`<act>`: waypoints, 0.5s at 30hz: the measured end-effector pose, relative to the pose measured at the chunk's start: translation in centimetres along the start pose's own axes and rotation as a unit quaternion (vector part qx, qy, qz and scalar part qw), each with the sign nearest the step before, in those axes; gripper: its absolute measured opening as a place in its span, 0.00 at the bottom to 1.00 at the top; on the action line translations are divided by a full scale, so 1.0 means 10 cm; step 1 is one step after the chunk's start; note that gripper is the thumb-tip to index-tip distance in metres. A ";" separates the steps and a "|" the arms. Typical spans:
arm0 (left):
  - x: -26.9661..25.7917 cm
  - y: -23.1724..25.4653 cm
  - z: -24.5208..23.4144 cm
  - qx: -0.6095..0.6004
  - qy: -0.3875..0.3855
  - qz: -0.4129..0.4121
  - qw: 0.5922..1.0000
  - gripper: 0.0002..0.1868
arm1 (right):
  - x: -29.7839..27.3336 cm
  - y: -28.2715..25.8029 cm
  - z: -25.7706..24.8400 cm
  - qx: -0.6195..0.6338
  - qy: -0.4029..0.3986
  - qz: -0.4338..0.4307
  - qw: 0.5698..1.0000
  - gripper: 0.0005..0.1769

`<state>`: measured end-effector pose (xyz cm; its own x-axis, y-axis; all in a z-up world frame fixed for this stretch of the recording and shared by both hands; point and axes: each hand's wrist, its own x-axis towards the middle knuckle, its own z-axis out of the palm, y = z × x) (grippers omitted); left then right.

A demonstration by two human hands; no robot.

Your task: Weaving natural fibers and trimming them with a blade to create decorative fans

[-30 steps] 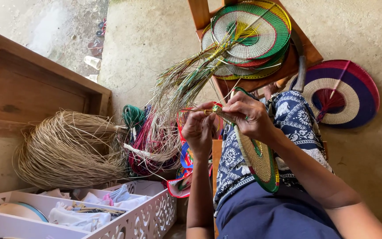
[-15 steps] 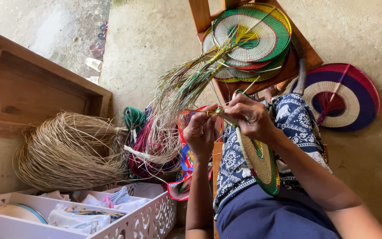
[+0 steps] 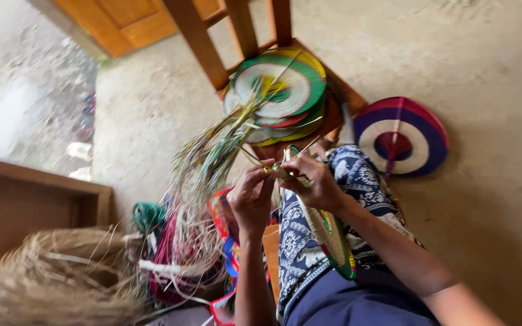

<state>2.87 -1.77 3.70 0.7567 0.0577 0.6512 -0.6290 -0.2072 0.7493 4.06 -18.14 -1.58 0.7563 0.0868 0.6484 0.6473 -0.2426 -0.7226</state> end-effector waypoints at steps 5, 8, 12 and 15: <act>0.17 0.00 0.29 -0.013 -0.042 0.027 0.999 0.08 | 0.01 -0.07 -0.24 -0.032 0.048 0.037 0.998 0.16; 0.36 0.04 0.48 -0.033 -0.056 0.044 0.997 0.09 | 0.09 -0.15 -0.38 -0.026 0.091 0.058 0.994 0.16; 0.54 0.08 0.71 -0.071 -0.113 0.052 0.990 0.07 | 0.03 -0.10 -0.50 -0.013 0.149 0.104 0.983 0.15; 0.54 0.07 0.87 -0.086 -0.156 0.055 0.982 0.07 | -0.08 0.03 -0.57 -0.013 0.179 0.121 0.976 0.17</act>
<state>8.07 -10.08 6.69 0.6828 -0.2645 0.6810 -0.7110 -0.0265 0.7027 3.09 -23.74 -0.95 0.8024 -0.3175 0.5053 0.4480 -0.2388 -0.8615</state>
